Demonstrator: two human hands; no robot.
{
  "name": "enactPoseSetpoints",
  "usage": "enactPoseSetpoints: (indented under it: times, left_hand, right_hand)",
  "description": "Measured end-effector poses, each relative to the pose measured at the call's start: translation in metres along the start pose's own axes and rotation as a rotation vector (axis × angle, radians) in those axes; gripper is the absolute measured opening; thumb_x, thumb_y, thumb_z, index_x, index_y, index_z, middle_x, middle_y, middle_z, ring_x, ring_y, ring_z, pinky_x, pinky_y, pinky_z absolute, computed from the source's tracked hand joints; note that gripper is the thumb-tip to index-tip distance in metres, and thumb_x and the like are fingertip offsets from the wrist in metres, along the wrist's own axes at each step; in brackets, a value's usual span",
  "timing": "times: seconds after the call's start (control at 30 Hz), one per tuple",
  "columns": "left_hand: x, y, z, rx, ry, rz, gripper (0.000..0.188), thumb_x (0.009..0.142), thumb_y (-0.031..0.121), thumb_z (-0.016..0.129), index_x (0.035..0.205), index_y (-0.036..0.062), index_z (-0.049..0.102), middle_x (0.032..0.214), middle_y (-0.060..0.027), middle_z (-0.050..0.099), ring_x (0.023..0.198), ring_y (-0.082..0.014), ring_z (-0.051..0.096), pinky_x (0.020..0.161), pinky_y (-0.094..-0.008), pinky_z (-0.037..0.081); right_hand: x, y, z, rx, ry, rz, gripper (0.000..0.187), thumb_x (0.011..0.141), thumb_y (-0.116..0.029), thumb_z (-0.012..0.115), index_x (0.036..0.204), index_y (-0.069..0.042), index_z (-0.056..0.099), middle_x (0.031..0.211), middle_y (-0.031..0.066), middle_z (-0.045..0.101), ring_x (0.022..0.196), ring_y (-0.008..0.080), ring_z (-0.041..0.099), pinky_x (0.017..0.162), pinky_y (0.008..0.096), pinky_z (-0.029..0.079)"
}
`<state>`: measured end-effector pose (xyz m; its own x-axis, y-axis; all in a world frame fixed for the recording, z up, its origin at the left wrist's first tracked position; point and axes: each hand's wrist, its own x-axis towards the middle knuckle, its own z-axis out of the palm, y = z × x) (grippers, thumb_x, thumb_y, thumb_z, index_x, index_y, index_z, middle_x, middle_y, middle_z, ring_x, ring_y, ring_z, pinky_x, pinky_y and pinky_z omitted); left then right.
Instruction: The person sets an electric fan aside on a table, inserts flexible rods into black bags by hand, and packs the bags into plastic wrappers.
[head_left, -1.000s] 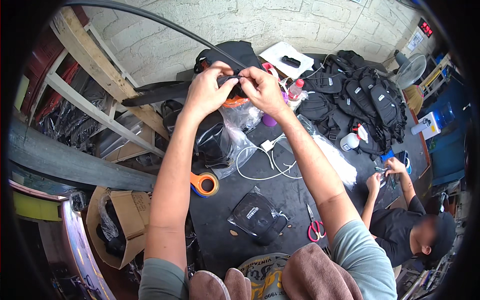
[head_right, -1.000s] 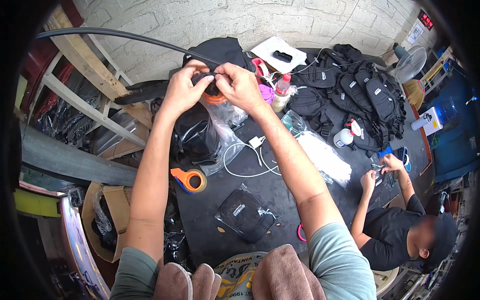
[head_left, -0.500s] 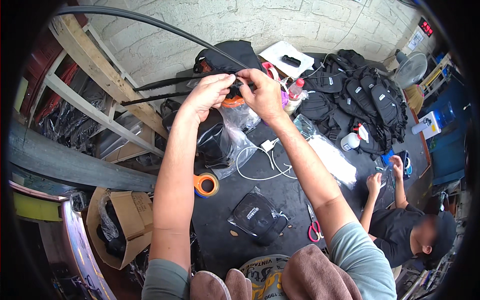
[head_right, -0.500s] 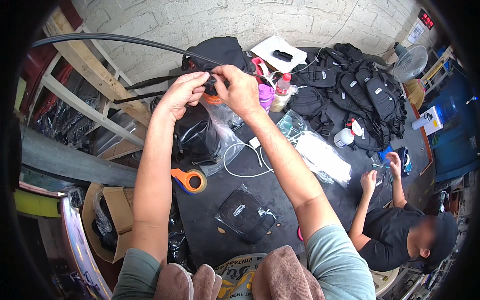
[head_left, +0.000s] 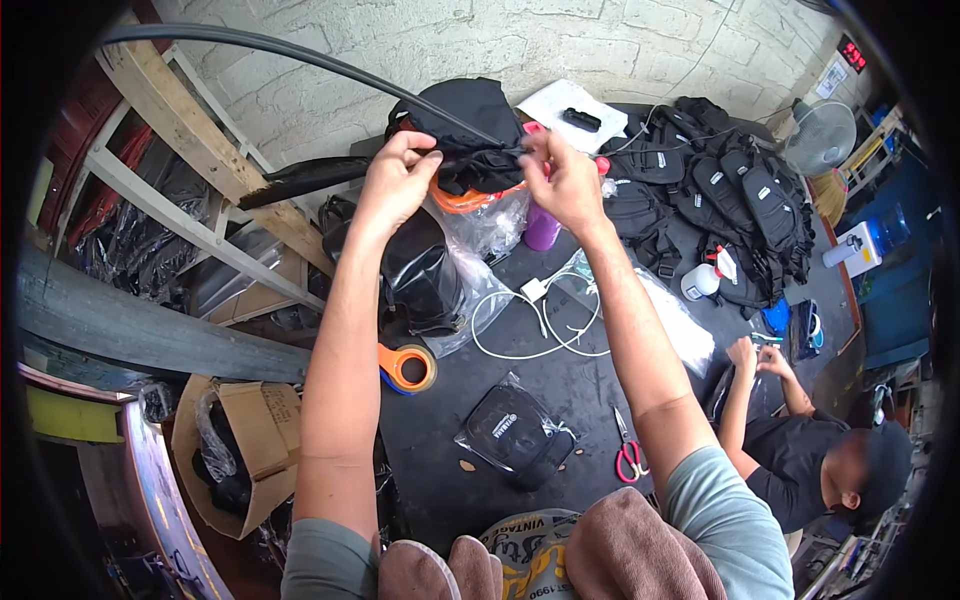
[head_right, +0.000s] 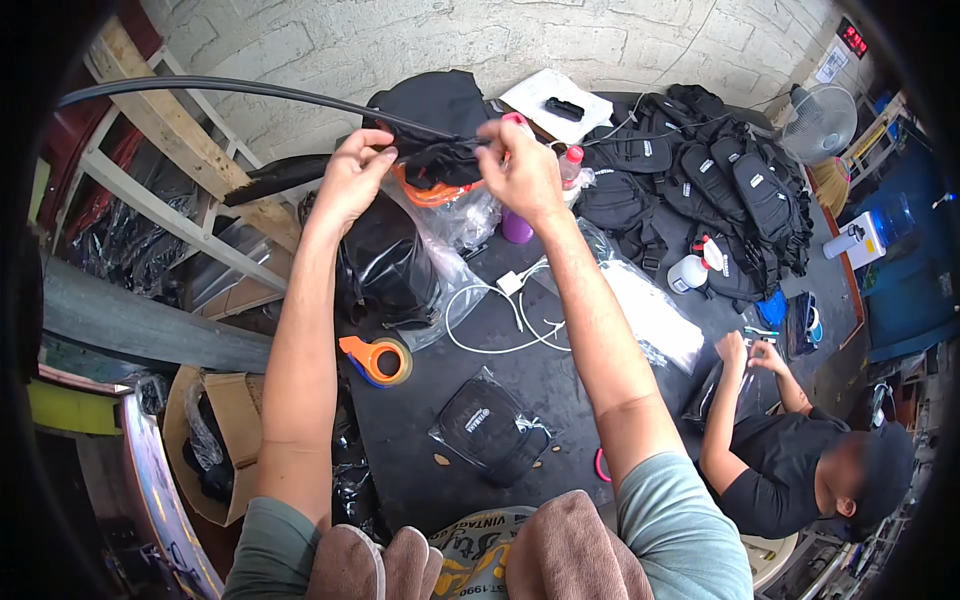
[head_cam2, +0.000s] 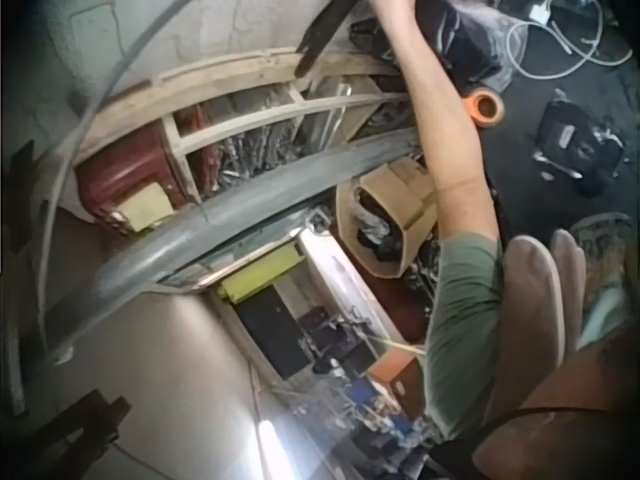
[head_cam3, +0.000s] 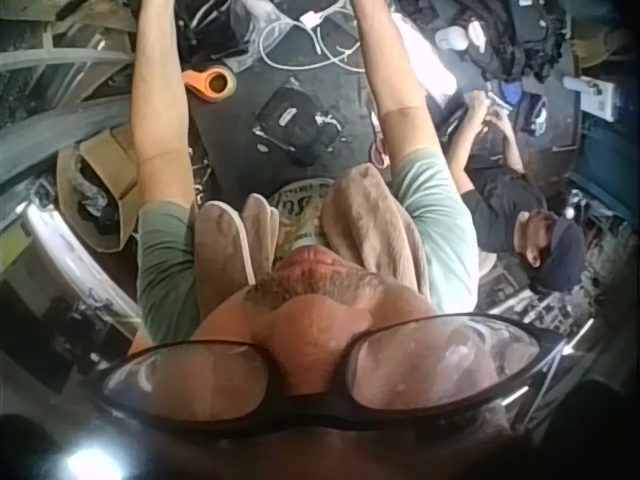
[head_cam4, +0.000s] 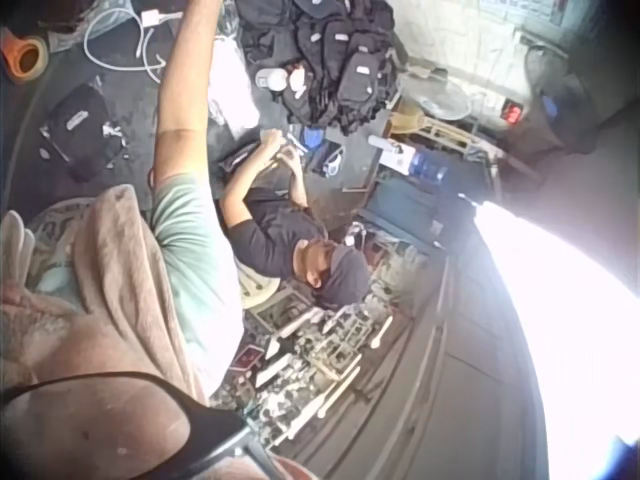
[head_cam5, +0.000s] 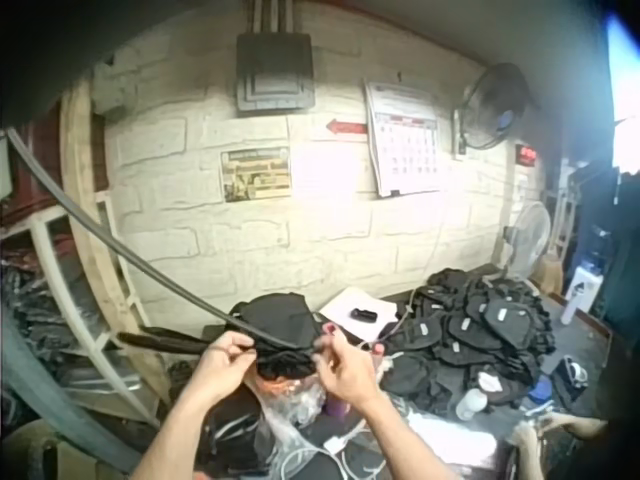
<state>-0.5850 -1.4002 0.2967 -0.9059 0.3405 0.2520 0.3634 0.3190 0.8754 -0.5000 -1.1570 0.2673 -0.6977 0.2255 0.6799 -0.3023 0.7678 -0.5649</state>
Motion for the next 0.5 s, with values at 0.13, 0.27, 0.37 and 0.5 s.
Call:
enactPoseSetpoints:
  times: [0.13, 0.27, 0.37, 0.5]
  left_hand:
    - [-0.007, 0.022, 0.006, 0.588, 0.16, 0.467, 0.041, 0.091, 0.026, 0.075, 0.13, 0.0165, 0.07, 0.107, -0.0102, 0.074, 0.103, -0.0299, 0.066, 0.1, -0.0419, 0.049]
    - [0.012, 0.07, 0.021, 0.578, 0.348, 0.547, 0.033, 0.088, 0.05, 0.075, 0.09, 0.0181, 0.085, 0.1, -0.0064, 0.073, 0.109, -0.0267, 0.062, 0.102, -0.0424, 0.037]
    - [0.045, 0.091, 0.027, 0.393, 0.207, 0.356, 0.044, 0.094, 0.05, 0.069, 0.081, 0.0097, 0.081, 0.071, -0.0126, 0.073, 0.069, -0.0293, 0.07, 0.07, -0.0399, 0.051]
    - [0.108, 0.075, 0.013, 0.233, 0.336, 0.273, 0.042, 0.097, 0.049, 0.069, 0.088, 0.0087, 0.08, 0.068, -0.0033, 0.072, 0.063, -0.0125, 0.066, 0.06, -0.0326, 0.049]
  right_hand:
    - [0.018, -0.027, 0.011, 0.101, -0.12, -0.158, 0.025, 0.087, -0.024, 0.078, 0.107, -0.009, 0.078, 0.095, 0.0145, 0.076, 0.083, 0.0307, 0.074, 0.071, 0.039, 0.057]
    - [0.047, -0.014, 0.022, -0.032, -0.054, -0.233, 0.022, 0.088, -0.022, 0.076, 0.106, -0.009, 0.078, 0.099, 0.0145, 0.077, 0.087, 0.0352, 0.074, 0.075, 0.0418, 0.06]
    - [0.078, 0.0, 0.018, -0.048, -0.015, -0.241, 0.024, 0.088, -0.029, 0.077, 0.104, -0.012, 0.081, 0.093, 0.0145, 0.077, 0.083, 0.0366, 0.074, 0.076, 0.0432, 0.06]
    - [0.107, 0.04, 0.034, -0.237, -0.18, -0.179, 0.029, 0.09, -0.035, 0.075, 0.106, -0.011, 0.08, 0.09, 0.0167, 0.076, 0.082, 0.0377, 0.074, 0.077, 0.0451, 0.059]
